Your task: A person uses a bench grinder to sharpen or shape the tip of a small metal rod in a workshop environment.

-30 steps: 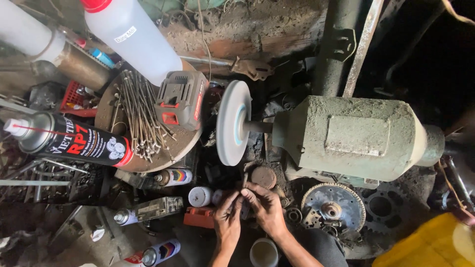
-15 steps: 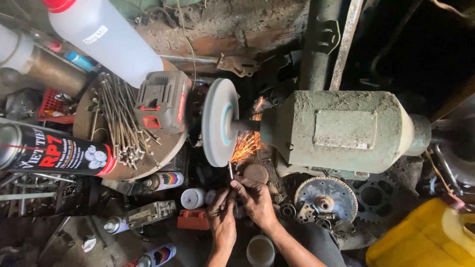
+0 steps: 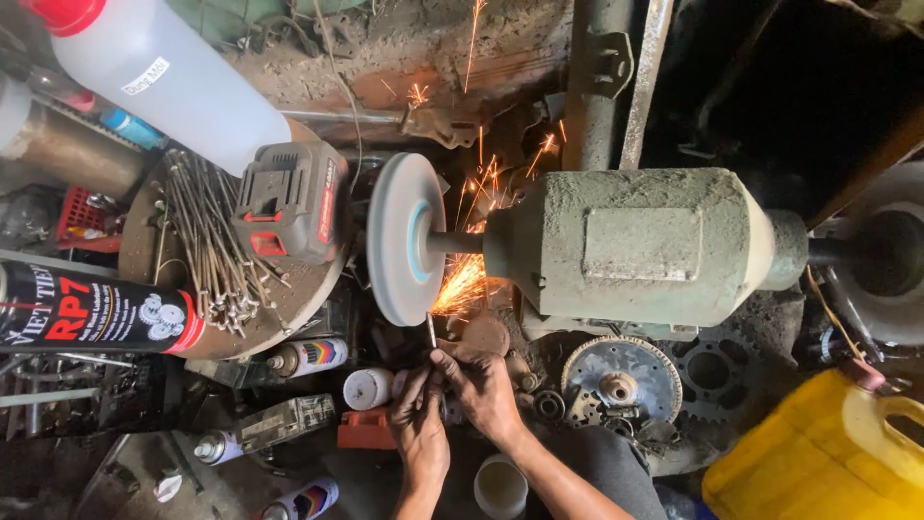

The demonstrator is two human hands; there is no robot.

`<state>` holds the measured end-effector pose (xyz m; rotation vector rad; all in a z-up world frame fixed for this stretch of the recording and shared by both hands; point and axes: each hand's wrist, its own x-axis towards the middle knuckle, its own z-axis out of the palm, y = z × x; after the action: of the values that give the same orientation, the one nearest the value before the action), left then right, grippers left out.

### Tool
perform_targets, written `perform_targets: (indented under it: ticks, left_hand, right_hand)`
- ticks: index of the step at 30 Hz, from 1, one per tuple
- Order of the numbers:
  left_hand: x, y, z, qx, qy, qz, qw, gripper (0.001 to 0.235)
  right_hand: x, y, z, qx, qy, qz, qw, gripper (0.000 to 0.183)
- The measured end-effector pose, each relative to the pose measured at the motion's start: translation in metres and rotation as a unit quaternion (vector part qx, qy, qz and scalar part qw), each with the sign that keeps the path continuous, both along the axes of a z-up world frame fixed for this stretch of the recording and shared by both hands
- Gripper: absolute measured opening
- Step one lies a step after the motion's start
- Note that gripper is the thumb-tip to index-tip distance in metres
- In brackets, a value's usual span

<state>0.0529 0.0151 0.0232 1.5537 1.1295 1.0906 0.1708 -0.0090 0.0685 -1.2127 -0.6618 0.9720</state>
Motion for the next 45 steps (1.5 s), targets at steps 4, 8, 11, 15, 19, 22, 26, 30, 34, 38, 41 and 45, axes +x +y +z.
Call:
perform_targets:
  ticks: [4, 8, 11, 15, 19, 22, 26, 30, 34, 38, 41, 45]
  left_hand:
    - [-0.005, -0.002, -0.017, 0.009, 0.009, 0.014, 1.000, 0.021]
    - [-0.004, -0.004, -0.022, -0.026, -0.043, 0.034, 0.998, 0.014]
    - [-0.008, -0.006, -0.018, -0.054, -0.024, 0.054, 0.997, 0.020]
    - [-0.027, -0.009, 0.001, 0.052, 0.117, 0.035, 0.991, 0.023]
    - [-0.053, -0.012, -0.021, 0.151, 0.147, 0.054, 0.976, 0.018]
    - [-0.051, -0.018, 0.004, 0.182, 0.130, -0.013, 0.975, 0.020]
    - [-0.055, -0.022, 0.011, 0.175, 0.077, -0.042, 0.981, 0.020]
    - [-0.046, -0.022, 0.043, 0.182, 0.026, -0.082, 0.979, 0.026]
    - [-0.055, -0.034, 0.020, 0.170, 0.004, -0.104, 0.980, 0.028]
    - [-0.032, -0.074, -0.014, 0.123, 0.089, -0.156, 0.976, 0.028]
    - [0.040, -0.116, -0.021, 0.058, 0.032, -0.273, 0.960, 0.027]
    - [0.146, -0.174, -0.003, -0.012, 0.138, -0.382, 0.914, 0.030]
  right_hand:
    - [0.002, -0.002, 0.000, -0.011, 0.008, 0.007, 1.000, 0.029]
    - [0.000, -0.004, -0.010, 0.010, 0.000, 0.006, 1.000, 0.026]
    - [0.003, -0.008, -0.003, 0.031, 0.006, 0.018, 0.999, 0.020]
    - [-0.003, -0.019, 0.017, 0.121, -0.016, 0.013, 0.992, 0.026]
    - [-0.009, -0.036, 0.028, 0.181, -0.028, 0.019, 0.983, 0.023]
    - [-0.013, -0.042, 0.023, 0.223, -0.037, 0.032, 0.974, 0.020]
    - [-0.019, -0.046, 0.018, 0.248, -0.043, 0.049, 0.967, 0.020]
    - [-0.024, -0.049, 0.016, 0.231, -0.052, 0.052, 0.970, 0.019]
    - [-0.027, -0.054, 0.019, 0.200, -0.094, 0.023, 0.975, 0.016]
    - [-0.014, -0.109, -0.010, 0.032, 0.051, -0.084, 0.995, 0.010]
    - [0.029, -0.174, -0.022, -0.053, 0.185, -0.191, 0.963, 0.015]
    - [0.093, -0.257, -0.040, -0.087, 0.170, -0.346, 0.919, 0.022]
